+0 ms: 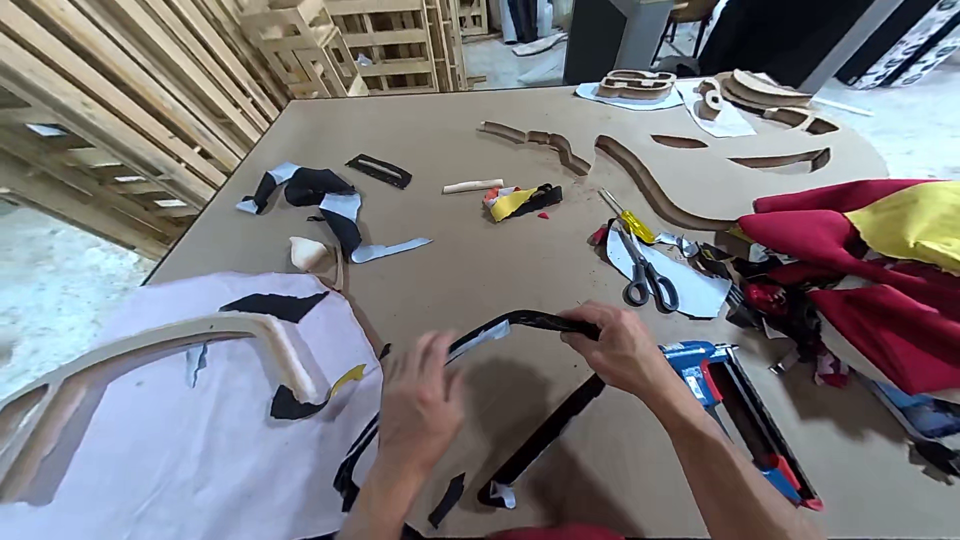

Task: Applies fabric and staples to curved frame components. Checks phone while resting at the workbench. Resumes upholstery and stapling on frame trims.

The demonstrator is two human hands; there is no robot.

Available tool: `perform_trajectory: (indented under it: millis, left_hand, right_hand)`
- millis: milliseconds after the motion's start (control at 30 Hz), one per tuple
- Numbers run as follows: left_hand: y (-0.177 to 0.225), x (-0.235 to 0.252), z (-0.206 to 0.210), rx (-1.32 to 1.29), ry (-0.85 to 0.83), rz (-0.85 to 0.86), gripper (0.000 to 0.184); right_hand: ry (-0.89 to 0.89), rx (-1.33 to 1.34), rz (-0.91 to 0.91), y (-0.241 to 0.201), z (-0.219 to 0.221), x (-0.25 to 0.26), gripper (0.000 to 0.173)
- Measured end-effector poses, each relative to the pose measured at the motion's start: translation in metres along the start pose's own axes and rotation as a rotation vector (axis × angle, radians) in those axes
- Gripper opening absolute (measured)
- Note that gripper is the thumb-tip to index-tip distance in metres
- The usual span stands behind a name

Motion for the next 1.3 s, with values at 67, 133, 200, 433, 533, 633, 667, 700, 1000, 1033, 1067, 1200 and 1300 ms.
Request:
perform_trajectory:
  millis: [67,133,200,433,533,633,667,700,1000,1033,1067,1200,1300]
  left_hand:
    - [0.067,0.025,-0.008,0.052,0.085,0.288,0.042]
    - [0.113,0.036,-0.017,0.06,0.177,0.534,0.032]
    - [0.133,0.033,-0.029,0.015,0.277,0.714,0.025]
    - [0.124,0.017,-0.036,-0.138,0.315,0.854,0.015]
    - [0.121,0.018,-0.033,-0.13,0.272,0.846,0.011]
    - [0.118,0.018,-0.029,-0.103,0.212,0.859,0.011]
    - [0.119,0.017,-0.032,-0.096,0.224,0.87,0.01]
    - [0.121,0.015,-0.036,-0.091,0.247,0.882,0.01]
    - [0.134,0.011,-0.059,-0.053,0.382,0.962,0.014]
    - [0.13,0.013,-0.057,-0.077,0.372,0.938,0.012]
    - [0.126,0.017,-0.056,-0.104,0.371,0.91,0.011]
    - [0.12,0.032,-0.047,-0.142,0.347,0.834,0.01]
    - [0.115,0.044,-0.028,-0.156,0.328,0.771,0.014]
  right_hand:
    - [0.046,-0.034,-0.084,-0.036,-0.028,-0.005,0.019]
    - [0.115,-0.07,-0.158,-0.064,-0.052,-0.013,0.018]
    - [0.176,-0.093,-0.203,-0.076,-0.069,-0.02,0.018]
    - [0.211,-0.249,-0.141,-0.06,-0.078,-0.048,0.025]
    - [0.225,-0.216,-0.091,-0.047,-0.078,-0.057,0.021]
    - [0.198,-0.064,-0.075,-0.042,-0.076,-0.059,0.019]
    - [0.181,-0.006,-0.075,-0.045,-0.076,-0.058,0.018]
    - [0.167,0.046,-0.077,-0.05,-0.077,-0.057,0.017]
    - [0.067,0.195,-0.072,-0.087,-0.085,-0.031,0.018]
    - [0.079,0.173,-0.08,-0.086,-0.084,-0.032,0.018]
    - [0.138,0.116,-0.101,-0.086,-0.085,-0.034,0.019]
    - [0.511,-0.173,-0.247,-0.095,-0.095,-0.054,0.016]
    - [0.524,-0.149,-0.218,-0.086,-0.09,-0.054,0.02]
Point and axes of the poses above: each hand's wrist, its own x-axis towards the middle knuckle, its own z-axis out of the palm, y = z × x, the point moved 10 cm from there along x, towards the middle knuckle, and after that the axes turned 10 degrees about -x, right-handed, at the moved point
